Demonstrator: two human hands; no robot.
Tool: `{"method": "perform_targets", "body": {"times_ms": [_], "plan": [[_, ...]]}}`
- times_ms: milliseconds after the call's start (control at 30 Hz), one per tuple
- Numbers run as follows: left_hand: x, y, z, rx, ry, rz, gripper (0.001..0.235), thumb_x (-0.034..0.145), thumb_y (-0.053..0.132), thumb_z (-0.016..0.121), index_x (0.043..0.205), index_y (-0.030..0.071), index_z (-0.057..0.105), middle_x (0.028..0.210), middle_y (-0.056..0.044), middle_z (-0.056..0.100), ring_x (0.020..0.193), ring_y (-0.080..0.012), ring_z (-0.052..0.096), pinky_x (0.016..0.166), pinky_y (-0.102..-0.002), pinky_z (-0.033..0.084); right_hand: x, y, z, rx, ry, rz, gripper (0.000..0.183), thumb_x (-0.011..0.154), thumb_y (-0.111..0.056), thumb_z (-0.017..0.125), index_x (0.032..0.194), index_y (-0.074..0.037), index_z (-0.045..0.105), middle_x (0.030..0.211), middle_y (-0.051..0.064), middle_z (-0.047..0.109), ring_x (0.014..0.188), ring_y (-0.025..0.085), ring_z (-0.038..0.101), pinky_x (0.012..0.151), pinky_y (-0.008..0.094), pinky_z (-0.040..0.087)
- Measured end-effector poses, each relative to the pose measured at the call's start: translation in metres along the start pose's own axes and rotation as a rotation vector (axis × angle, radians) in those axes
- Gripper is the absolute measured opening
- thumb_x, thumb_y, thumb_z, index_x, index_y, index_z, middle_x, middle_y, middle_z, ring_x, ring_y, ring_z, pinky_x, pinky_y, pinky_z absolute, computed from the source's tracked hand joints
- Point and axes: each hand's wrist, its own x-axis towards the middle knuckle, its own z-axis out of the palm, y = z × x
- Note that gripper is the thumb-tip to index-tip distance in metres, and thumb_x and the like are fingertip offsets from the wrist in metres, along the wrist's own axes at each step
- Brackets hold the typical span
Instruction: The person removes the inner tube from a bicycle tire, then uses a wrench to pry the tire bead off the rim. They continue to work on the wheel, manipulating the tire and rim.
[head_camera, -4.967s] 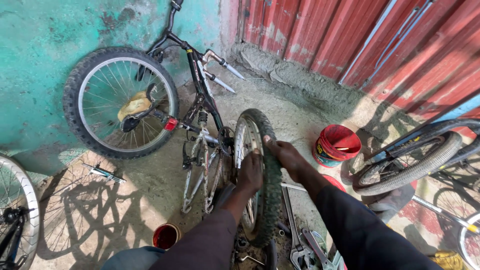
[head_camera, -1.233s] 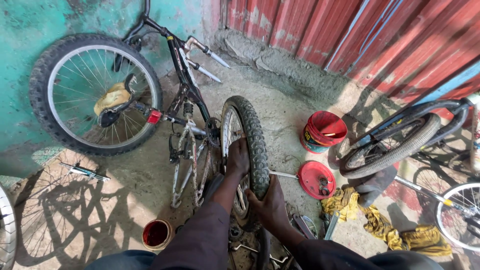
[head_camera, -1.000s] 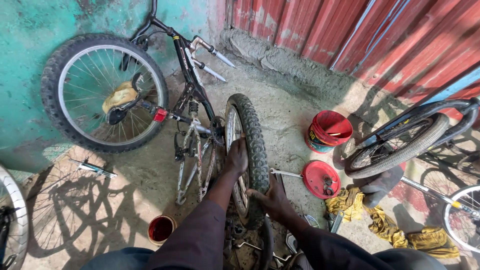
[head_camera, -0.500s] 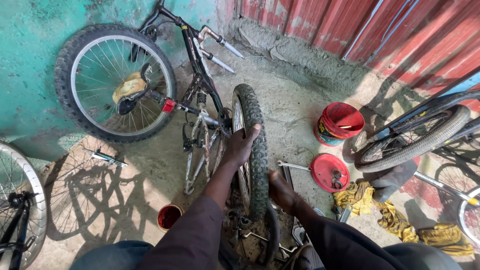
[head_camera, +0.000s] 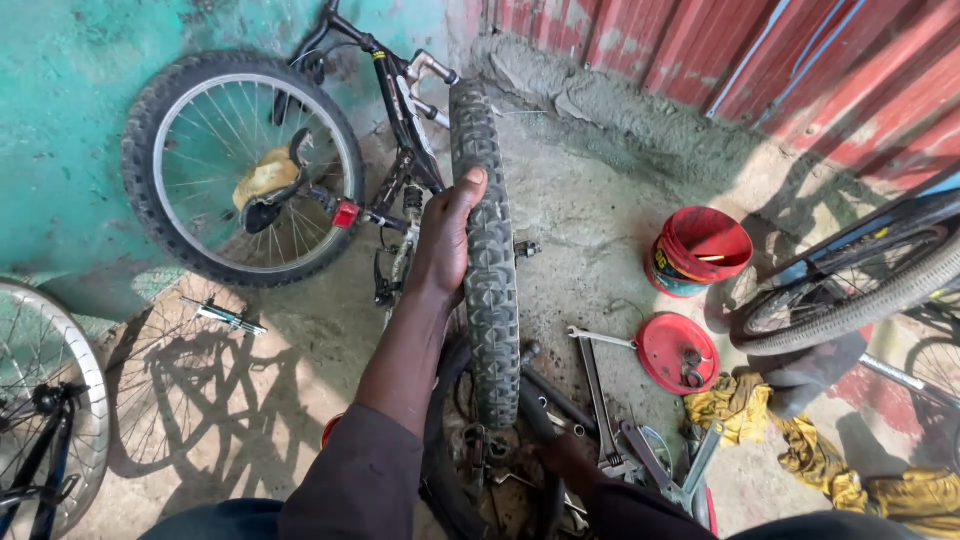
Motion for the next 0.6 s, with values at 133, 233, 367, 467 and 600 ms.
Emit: {"method": "perform_targets", "body": {"times_ms": [133,233,367,467,600], "plan": [[-0.004,-0.003,-0.010,-0.024,0.019,0.039,0.039,0.098,0.045,0.071,0.091,0.007,0.073,0.096,-0.012,0.071,0.099,-0.0185,0.062,0.091,-0.049,0.057,-0.104,-0.078,-0.081,-0.177,0.044,-0.205,0.062,0.092,-0.066,0.052,0.102,-0.012,0.082,0.101,0.017,0.079,0.100,0.041,0.074,0.088,0.052,0.059],[-0.006,0.002,-0.011,0.012,0.071,-0.076,0.067,0.087,0.045,0.061,0.130,-0.006,0.068,0.134,-0.016,0.070,0.122,-0.0233,0.065,0.106,-0.038,0.048,-0.140,-0.170,-0.204,0.423,0.026,-0.122,0.033,0.088,-0.021,0.060,0.100,0.006,0.074,0.090,0.020,0.075,0.075,0.029,0.067,0.066,0.042,0.054],[0.005,-0.004,-0.029,-0.164,0.114,-0.131,0.042,0.090,0.043,0.078,0.100,0.003,0.075,0.089,-0.012,0.075,0.081,-0.0185,0.074,0.077,-0.040,0.064,-0.255,-0.262,-0.401,1.138,-0.065,-0.561,0.027,0.100,-0.013,0.060,0.095,0.012,0.071,0.079,0.022,0.066,0.071,0.034,0.069,0.066,0.046,0.056],[-0.002,0.019,-0.032,-0.258,0.175,-0.222,0.050,0.086,0.047,0.078,0.112,0.004,0.073,0.097,-0.011,0.075,0.087,-0.0211,0.073,0.083,-0.042,0.062,-0.307,-0.291,-0.465,0.978,-0.004,-0.546,0.026,0.100,-0.013,0.063,0.083,0.005,0.071,0.064,0.017,0.062,0.056,0.031,0.068,0.055,0.044,0.056],[0.020,0.024,-0.046,-0.589,0.303,-0.058,0.043,0.086,0.038,0.081,0.115,0.008,0.074,0.107,-0.013,0.077,0.098,-0.0252,0.076,0.092,-0.038,0.063,-0.337,-0.307,-0.481,0.600,0.166,-0.587,0.029,0.102,-0.013,0.058,0.080,0.001,0.070,0.061,0.018,0.069,0.047,0.026,0.071,0.046,0.036,0.056]]}}
